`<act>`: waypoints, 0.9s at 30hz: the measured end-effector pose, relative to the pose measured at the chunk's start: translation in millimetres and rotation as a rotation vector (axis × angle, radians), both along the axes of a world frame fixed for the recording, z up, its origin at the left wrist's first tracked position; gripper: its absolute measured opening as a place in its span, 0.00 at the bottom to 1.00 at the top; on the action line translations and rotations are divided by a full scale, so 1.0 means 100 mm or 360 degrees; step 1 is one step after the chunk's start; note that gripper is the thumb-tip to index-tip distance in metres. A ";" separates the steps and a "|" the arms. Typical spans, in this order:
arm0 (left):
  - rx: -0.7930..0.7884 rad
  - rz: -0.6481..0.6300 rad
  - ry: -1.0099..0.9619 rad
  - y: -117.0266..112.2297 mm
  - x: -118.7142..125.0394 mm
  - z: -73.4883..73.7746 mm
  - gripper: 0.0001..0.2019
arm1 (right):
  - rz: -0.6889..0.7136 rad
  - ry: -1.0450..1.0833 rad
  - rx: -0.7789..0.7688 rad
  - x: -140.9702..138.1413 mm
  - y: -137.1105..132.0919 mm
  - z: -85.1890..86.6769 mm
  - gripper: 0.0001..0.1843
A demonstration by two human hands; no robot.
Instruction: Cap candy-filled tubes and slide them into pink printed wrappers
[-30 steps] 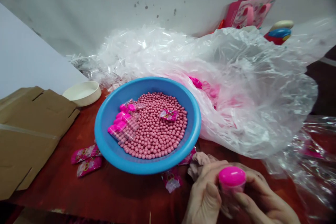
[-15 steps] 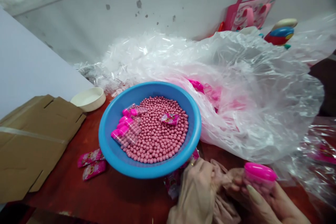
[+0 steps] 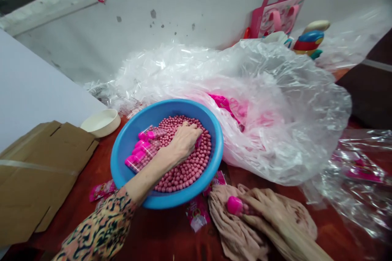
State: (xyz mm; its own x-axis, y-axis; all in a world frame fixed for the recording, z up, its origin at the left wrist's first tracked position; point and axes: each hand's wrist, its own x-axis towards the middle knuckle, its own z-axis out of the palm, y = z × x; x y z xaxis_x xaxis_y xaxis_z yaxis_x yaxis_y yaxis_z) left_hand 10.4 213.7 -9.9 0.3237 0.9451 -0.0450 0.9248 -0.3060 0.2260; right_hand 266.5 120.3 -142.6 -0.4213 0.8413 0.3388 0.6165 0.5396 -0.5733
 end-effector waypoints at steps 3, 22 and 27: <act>-0.0064 -0.0061 0.0009 0.08 0.03 -0.16 0.17 | 0.0069 -0.0003 0.0082 0.02 0.04 -0.06 0.23; 0.0134 0.0724 -0.1652 -0.83 0.15 0.52 0.09 | -0.0163 0.1225 -0.0559 -0.86 -0.12 1.24 0.21; 0.0293 0.0918 -0.1829 -1.04 0.15 0.46 0.11 | -0.0012 0.1377 -0.1033 -1.12 -0.10 1.18 0.24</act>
